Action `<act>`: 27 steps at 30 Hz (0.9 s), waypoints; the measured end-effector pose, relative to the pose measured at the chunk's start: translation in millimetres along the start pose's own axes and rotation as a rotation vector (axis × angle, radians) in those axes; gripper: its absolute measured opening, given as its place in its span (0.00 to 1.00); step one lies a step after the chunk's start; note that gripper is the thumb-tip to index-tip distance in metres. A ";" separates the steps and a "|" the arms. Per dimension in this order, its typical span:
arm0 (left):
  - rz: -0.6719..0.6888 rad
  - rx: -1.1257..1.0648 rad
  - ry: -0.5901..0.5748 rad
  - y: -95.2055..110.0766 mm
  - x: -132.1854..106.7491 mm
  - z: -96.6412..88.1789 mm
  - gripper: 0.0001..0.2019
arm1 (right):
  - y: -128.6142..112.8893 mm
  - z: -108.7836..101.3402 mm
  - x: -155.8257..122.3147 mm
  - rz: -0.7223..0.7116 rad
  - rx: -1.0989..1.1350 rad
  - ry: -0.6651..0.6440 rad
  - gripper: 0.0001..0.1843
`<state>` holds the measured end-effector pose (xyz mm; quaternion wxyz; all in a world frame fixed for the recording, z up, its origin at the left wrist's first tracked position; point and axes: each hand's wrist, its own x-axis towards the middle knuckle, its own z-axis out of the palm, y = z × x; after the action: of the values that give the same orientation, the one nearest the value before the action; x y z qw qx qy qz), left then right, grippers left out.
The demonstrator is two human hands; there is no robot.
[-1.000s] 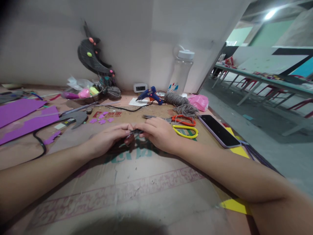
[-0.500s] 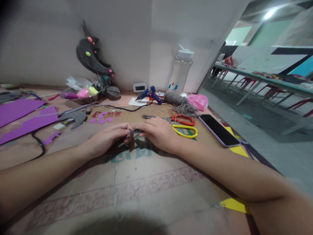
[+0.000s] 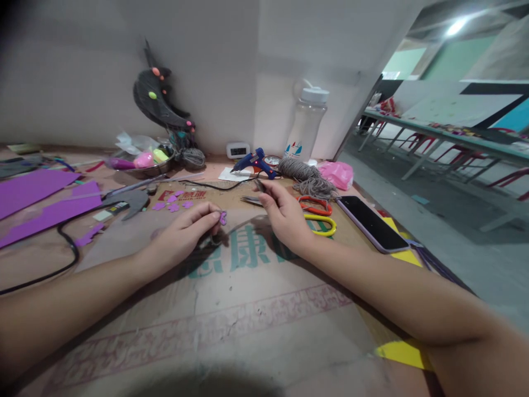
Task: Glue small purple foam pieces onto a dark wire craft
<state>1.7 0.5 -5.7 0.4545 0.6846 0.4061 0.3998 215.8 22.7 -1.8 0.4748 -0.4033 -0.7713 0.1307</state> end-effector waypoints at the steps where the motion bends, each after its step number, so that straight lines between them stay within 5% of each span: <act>1: 0.010 0.021 0.007 -0.3 0.3 -0.2 0.12 | -0.7 0.1 -0.7 -0.024 -0.016 -0.003 0.13; 11: 0.068 0.199 0.039 -2.4 0.8 -1.1 0.12 | -6.6 1.0 -8.1 -0.204 -0.149 -0.164 0.12; 27: 0.044 0.179 0.026 -4.4 1.2 -0.4 0.13 | -0.2 4.3 -3.1 -0.009 -0.049 -0.120 0.11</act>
<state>0.9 2.9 -9.5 0.3772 0.7259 0.4310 0.3809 212.8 21.1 -5.8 0.4183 -0.4027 -0.8031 0.1338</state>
